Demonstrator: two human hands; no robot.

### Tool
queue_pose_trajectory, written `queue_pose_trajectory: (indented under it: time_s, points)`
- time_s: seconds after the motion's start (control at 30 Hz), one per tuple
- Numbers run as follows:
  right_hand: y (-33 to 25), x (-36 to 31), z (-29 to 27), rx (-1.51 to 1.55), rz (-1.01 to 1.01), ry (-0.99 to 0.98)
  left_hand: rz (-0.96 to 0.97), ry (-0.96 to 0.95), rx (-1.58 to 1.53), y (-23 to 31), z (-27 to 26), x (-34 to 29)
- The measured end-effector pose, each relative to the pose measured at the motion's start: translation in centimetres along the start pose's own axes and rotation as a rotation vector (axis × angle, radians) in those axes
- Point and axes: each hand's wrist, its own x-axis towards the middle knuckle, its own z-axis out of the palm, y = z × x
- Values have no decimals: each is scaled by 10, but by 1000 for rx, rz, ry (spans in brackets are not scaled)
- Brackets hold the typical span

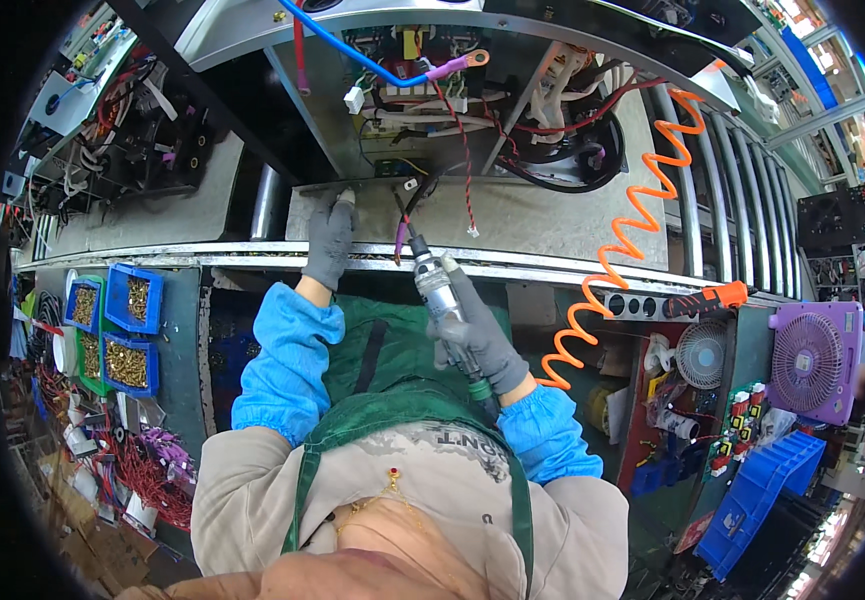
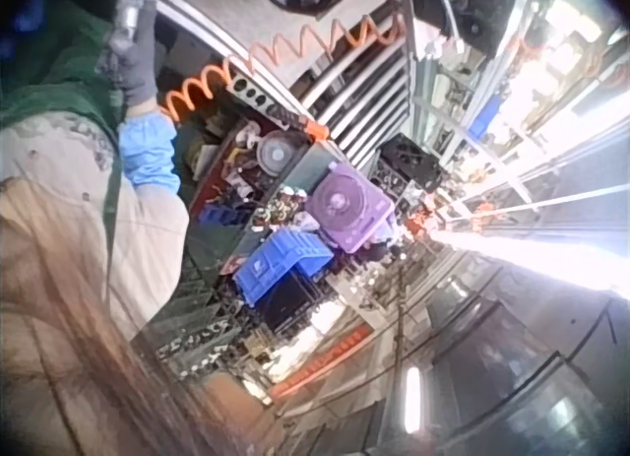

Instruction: The person uses a pneumatic screwdriver to tighten screws on the internal components of an electronic device. They manipulate wires and connectors within the device's chassis while working at a factory assembly station.

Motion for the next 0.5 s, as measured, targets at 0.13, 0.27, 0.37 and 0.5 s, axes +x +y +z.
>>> queue_pose_trajectory:
  time_s: [0.13,0.27,0.37,0.5]
  points:
    - [4,15,10,172,-12,-15,126,4,189,-14,3,1]
    - [-5,28,15,223,14,53,104,-36,219,-3,3,-4]
    - [-16,33,19,293,57,38,147,-51,273,-12,5,-4]
    - [-26,43,14,361,118,18,153,-68,249,-3,3,-6]
